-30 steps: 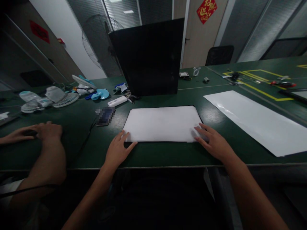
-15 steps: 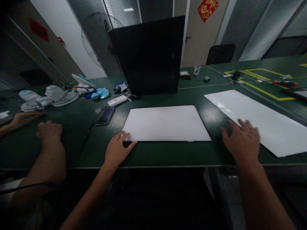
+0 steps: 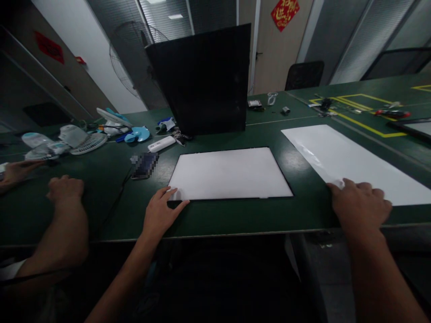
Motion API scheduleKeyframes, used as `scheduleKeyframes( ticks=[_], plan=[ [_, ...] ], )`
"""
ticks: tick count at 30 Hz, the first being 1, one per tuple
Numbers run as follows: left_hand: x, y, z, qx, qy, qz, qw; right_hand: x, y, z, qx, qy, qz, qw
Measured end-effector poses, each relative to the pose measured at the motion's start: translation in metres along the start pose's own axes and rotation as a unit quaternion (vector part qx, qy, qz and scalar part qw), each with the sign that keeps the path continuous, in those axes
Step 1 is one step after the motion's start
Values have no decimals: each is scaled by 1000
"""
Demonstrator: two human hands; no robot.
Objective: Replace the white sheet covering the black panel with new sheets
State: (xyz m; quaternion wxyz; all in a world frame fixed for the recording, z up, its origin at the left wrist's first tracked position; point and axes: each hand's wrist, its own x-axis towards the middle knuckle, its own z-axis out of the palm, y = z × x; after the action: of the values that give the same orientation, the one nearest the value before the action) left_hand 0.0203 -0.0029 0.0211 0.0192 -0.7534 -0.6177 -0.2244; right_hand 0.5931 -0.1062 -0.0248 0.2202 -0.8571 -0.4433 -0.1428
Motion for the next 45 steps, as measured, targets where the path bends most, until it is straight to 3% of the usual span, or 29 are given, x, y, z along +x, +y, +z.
scheduleKeyframes(
  ticks=[4, 14, 18, 21, 24, 27, 34, 40, 45],
  plan=[
    [0, -2, 0, -3, 9, 3, 1000, -2, 3, 0, 45, 26, -42, 998],
    [-3, -4, -3, 14, 12, 4, 1000, -3, 4, -2, 37, 38, 12, 999],
    [-2, -3, -5, 16, 8, 9, 1000, -1, -20, -17, -21, 83, 8, 996],
    [-2, -3, -4, 17, 5, 10, 1000, -4, -50, -32, -32, 119, -63, 990],
    [-2, -2, -2, 17, 7, -1, 1000, -9, -76, -37, -7, 85, -167, 982],
    [-2, 0, -1, 10, 11, -28, 1000, -14, -92, -27, 49, 3, -270, 962],
    [-3, 0, 0, -8, 25, -35, 999, -24, -102, 4, 162, -158, -367, 902],
    [-3, -4, 2, 38, -12, 2, 999, -27, -104, -4, 180, -185, -390, 884],
    [-1, -4, 2, 26, -5, 13, 1000, -33, -104, -1, 141, -131, -314, 930]
  ],
)
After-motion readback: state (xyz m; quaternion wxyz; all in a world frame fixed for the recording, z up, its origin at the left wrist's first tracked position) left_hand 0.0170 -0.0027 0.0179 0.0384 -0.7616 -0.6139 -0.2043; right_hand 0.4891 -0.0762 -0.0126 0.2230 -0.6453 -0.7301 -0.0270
